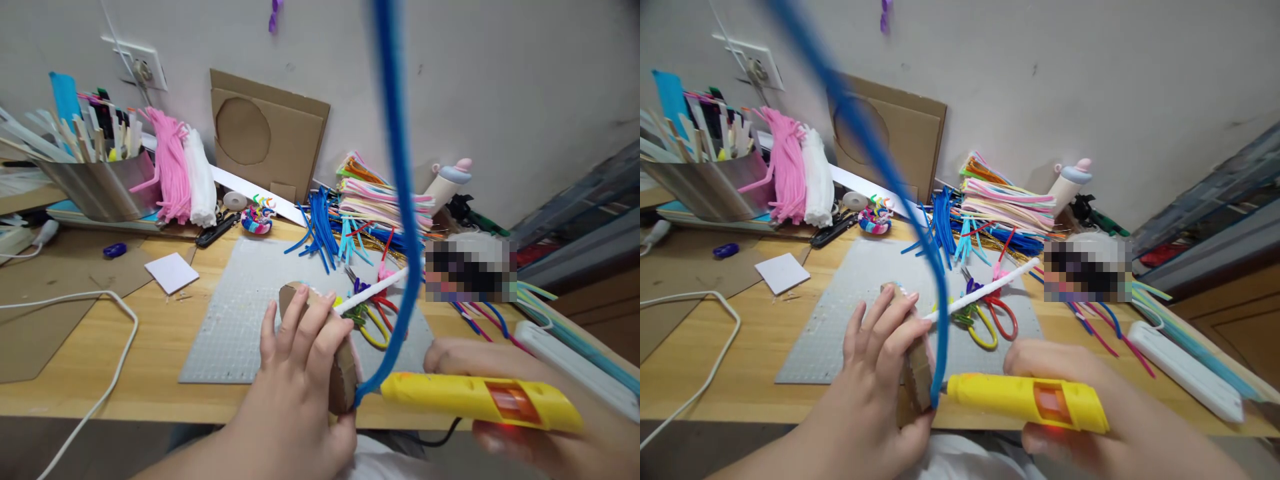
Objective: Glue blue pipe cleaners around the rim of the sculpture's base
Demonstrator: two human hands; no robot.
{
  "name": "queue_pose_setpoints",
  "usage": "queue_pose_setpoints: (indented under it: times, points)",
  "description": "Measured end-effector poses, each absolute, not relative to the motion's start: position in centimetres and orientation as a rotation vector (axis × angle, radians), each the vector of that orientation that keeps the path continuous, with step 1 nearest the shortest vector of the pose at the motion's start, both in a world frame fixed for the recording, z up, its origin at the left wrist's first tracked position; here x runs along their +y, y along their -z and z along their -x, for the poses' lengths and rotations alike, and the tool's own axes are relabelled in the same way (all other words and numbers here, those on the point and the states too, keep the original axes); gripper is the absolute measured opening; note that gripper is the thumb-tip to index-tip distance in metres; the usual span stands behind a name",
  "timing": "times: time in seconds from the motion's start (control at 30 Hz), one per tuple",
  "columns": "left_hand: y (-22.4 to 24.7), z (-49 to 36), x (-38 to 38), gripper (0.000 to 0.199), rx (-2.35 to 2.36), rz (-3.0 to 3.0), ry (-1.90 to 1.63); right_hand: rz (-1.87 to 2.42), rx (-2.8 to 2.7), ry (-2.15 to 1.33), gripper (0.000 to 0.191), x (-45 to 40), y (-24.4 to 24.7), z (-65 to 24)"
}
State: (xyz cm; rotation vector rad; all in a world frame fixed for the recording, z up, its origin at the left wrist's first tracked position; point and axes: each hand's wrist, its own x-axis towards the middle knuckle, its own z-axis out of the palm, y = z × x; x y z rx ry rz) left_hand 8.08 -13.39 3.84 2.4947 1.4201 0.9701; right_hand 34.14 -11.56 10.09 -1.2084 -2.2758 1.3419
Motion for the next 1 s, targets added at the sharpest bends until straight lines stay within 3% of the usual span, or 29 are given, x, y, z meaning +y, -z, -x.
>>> queue_pose_setpoints:
  times: [0.47, 1.0]
  points:
    - [-3.7, -8.1, -13.4, 0.089, 1.419, -2.436, -1.04, 1.276, -2.255, -1.358, 0.043, -12.3, -9.4, -34.3]
    - [-3.5, -7.9, -13.4, 0.086, 1.406, -2.426, -1.037, 1.225, -2.28, -1.338, 0.041, -12.0, -9.3, -34.3]
